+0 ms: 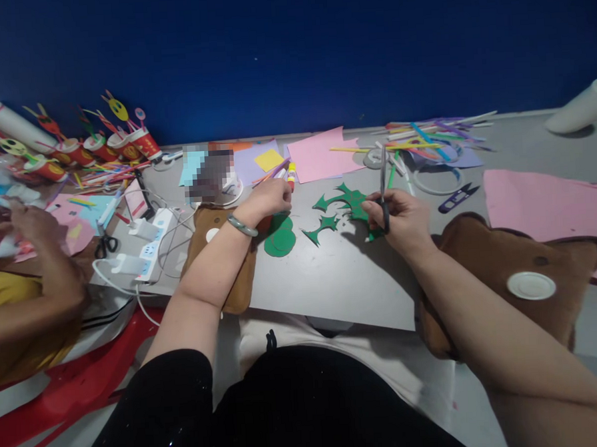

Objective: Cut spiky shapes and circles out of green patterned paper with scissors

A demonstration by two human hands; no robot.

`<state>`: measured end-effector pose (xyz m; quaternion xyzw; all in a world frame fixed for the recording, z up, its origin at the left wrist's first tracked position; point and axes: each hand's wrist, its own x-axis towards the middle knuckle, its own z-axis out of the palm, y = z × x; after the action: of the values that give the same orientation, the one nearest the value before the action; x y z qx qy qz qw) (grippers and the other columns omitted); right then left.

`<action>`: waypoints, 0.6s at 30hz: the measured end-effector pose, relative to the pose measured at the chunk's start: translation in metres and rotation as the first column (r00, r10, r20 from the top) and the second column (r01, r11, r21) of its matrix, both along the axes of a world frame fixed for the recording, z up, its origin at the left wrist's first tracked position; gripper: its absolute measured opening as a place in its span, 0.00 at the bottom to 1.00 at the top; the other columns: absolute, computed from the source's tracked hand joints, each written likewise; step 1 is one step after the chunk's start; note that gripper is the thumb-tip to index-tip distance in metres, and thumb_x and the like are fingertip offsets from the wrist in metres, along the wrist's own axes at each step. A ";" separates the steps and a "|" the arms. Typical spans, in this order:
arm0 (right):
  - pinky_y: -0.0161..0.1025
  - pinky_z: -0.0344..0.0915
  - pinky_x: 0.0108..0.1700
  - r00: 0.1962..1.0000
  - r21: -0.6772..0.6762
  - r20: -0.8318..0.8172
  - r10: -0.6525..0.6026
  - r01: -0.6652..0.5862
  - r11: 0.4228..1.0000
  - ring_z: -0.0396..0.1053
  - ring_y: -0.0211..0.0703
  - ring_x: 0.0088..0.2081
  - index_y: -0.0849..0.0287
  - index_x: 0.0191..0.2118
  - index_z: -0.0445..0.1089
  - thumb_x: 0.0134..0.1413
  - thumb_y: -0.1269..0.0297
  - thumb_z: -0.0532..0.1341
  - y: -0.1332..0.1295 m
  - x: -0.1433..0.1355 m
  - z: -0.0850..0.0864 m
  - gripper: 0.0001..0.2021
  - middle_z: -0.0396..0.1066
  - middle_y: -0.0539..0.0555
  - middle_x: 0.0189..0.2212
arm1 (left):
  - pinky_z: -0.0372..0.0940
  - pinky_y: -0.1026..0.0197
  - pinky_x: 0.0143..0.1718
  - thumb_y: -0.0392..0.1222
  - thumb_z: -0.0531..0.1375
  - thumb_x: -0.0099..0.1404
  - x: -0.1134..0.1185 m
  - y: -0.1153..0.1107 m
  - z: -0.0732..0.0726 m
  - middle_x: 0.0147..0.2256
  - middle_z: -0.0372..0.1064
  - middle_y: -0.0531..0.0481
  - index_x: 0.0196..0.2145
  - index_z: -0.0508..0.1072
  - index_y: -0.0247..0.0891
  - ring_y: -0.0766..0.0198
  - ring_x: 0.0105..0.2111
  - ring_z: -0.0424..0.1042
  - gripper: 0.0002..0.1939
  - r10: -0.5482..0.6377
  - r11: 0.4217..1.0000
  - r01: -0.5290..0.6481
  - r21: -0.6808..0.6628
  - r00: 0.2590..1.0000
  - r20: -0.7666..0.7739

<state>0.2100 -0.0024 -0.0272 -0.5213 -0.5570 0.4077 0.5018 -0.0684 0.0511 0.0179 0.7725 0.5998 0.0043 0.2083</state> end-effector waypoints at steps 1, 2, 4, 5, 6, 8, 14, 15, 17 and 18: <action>0.35 0.59 0.20 1.000 -0.004 -0.004 -0.001 0.001 1.000 0.64 0.36 0.17 0.55 0.33 0.74 0.36 0.39 0.81 0.000 0.000 0.000 0.28 0.68 0.46 0.15 | 0.60 0.59 0.37 0.33 0.67 0.60 0.001 -0.001 0.002 0.33 0.78 0.45 0.34 0.83 0.34 0.61 0.34 0.72 0.04 -0.029 0.999 0.029 -0.032 1.000 0.003; 0.35 0.59 0.20 1.000 -0.007 -0.006 0.000 0.000 1.000 0.63 0.36 0.17 0.56 0.33 0.74 0.36 0.39 0.81 0.000 0.000 0.000 0.29 0.68 0.46 0.15 | 0.59 0.59 0.37 0.33 0.67 0.60 0.001 -0.001 0.004 0.32 0.78 0.46 0.33 0.83 0.35 0.61 0.33 0.72 0.04 -0.060 0.996 0.060 -0.065 0.998 0.001; 0.35 0.58 0.20 1.000 -0.011 0.000 0.009 -0.009 1.000 0.63 0.37 0.17 0.56 0.33 0.74 0.38 0.39 0.80 0.000 0.000 0.000 0.28 0.68 0.46 0.15 | 0.59 0.59 0.37 0.32 0.66 0.59 0.001 -0.002 0.007 0.30 0.77 0.48 0.32 0.84 0.35 0.62 0.31 0.71 0.05 -0.109 0.989 0.107 -0.105 0.994 -0.013; 0.35 0.58 0.20 1.000 -0.010 0.006 0.013 -0.013 1.000 0.64 0.37 0.17 0.55 0.34 0.74 0.39 0.39 0.80 0.000 0.000 0.000 0.28 0.68 0.46 0.15 | 0.60 0.59 0.36 0.32 0.66 0.59 0.001 -0.002 0.008 0.28 0.76 0.48 0.31 0.84 0.36 0.62 0.31 0.70 0.05 -0.129 0.986 0.126 -0.113 0.991 -0.020; 0.35 0.58 0.21 1.000 -0.009 0.013 0.017 -0.017 1.000 0.64 0.37 0.18 0.55 0.34 0.74 0.40 0.39 0.79 0.000 0.000 0.000 0.27 0.68 0.46 0.15 | 0.59 0.60 0.36 0.32 0.66 0.58 0.001 -0.003 0.009 0.27 0.76 0.49 0.30 0.83 0.36 0.63 0.30 0.70 0.05 -0.145 0.982 0.141 -0.124 0.989 -0.027; 0.35 0.58 0.21 1.000 -0.008 0.018 0.023 -0.023 1.000 0.64 0.37 0.18 0.55 0.34 0.74 0.41 0.39 0.79 0.000 0.001 0.001 0.27 0.68 0.46 0.15 | 0.59 0.60 0.35 0.32 0.65 0.56 0.000 -0.004 0.012 0.24 0.73 0.51 0.27 0.82 0.37 0.64 0.28 0.68 0.05 -0.173 0.973 0.164 -0.162 0.984 -0.041; 0.35 0.59 0.21 1.000 -0.007 0.017 0.009 -0.009 1.000 0.64 0.37 0.18 0.55 0.34 0.74 0.38 0.38 0.79 0.000 0.001 0.000 0.28 0.69 0.46 0.15 | 0.59 0.57 0.36 0.32 0.66 0.51 -0.003 -0.006 0.015 0.21 0.67 0.51 0.21 0.73 0.40 0.59 0.29 0.69 0.06 -0.120 0.976 0.090 -0.197 0.982 -0.146; 0.35 0.59 0.21 1.000 -0.008 0.019 0.009 -0.009 1.000 0.64 0.37 0.18 0.55 0.34 0.74 0.39 0.38 0.79 0.000 0.001 0.000 0.28 0.69 0.47 0.15 | 0.60 0.57 0.37 0.33 0.67 0.51 -0.002 -0.006 0.015 0.22 0.67 0.50 0.21 0.73 0.40 0.57 0.31 0.71 0.07 -0.094 0.982 0.065 -0.177 0.983 -0.159; 0.35 0.58 0.21 1.000 -0.006 0.022 0.013 -0.013 1.000 0.64 0.37 0.18 0.56 0.34 0.74 0.39 0.39 0.79 0.000 0.001 -0.001 0.28 0.68 0.47 0.15 | 0.62 0.56 0.40 0.34 0.69 0.50 -0.001 -0.006 0.014 0.25 0.70 0.47 0.23 0.74 0.39 0.52 0.36 0.74 0.07 -0.041 0.989 0.015 -0.144 0.983 -0.180; 0.35 0.58 0.21 1.000 -0.007 0.021 0.015 -0.015 1.000 0.64 0.37 0.18 0.56 0.34 0.74 0.40 0.39 0.79 0.000 0.001 -0.001 0.28 0.68 0.48 0.15 | 0.62 0.55 0.41 0.34 0.70 0.50 0.000 -0.006 0.013 0.28 0.72 0.45 0.24 0.75 0.39 0.50 0.39 0.75 0.07 -0.020 0.991 -0.005 -0.134 0.982 -0.186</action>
<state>0.2112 -0.0020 -0.0281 -0.5230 -0.5650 0.4078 0.4909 -0.0684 0.0451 0.0313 0.7562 0.6126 -0.1091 0.2025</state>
